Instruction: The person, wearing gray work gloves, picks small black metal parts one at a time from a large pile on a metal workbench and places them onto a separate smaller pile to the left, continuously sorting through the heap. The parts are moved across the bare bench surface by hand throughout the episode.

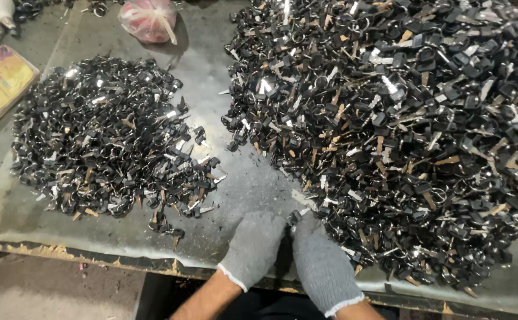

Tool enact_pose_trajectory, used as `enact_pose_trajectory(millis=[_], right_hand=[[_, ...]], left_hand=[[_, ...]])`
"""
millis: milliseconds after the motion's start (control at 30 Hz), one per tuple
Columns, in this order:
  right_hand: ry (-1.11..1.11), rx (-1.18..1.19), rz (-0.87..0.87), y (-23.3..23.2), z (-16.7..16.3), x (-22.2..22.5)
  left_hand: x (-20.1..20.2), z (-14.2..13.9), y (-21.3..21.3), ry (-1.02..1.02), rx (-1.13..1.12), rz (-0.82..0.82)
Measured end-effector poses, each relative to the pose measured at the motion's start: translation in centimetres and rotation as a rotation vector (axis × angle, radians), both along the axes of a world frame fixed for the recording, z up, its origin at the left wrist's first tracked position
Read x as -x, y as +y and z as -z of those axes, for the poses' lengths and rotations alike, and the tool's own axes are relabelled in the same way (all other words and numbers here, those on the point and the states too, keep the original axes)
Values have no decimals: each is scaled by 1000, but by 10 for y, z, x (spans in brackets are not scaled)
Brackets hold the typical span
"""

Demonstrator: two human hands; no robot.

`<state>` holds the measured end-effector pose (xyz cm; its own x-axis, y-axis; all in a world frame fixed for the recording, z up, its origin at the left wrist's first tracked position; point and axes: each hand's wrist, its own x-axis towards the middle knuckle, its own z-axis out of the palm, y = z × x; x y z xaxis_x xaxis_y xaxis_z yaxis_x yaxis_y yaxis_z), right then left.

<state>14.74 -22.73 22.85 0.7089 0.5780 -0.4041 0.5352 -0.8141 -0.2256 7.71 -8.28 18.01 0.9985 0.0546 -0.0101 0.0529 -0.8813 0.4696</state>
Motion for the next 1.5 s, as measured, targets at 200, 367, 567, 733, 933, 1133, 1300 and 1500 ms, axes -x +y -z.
enact_pose_trajectory(millis=[200, 367, 567, 733, 933, 1133, 1300, 1500], right_hand=[[179, -123, -85, -14, -4, -19], [-37, -217, -150, -11, 3, -8], [-105, -177, -103, 1, -1, 10], [126, 107, -65, 1, -11, -11], [-215, -211, -190, -9, 8, -5], [96, 10, -50, -2, 12, -8], [545, -330, -130, -18, -2, -50], [-224, -311, -21, -3, 24, 5]], left_hand=[[-4, -12, 4, -102, 220, -130], [0, -2, 7, -113, 180, -118], [3, 4, 3, -163, 79, -42], [-6, -13, 7, -122, 210, -59], [-11, -8, 7, -10, 103, 12], [-11, -3, -1, -5, 79, -45], [2, -15, 10, -170, 215, -29], [5, 12, 4, -157, 31, -47]])
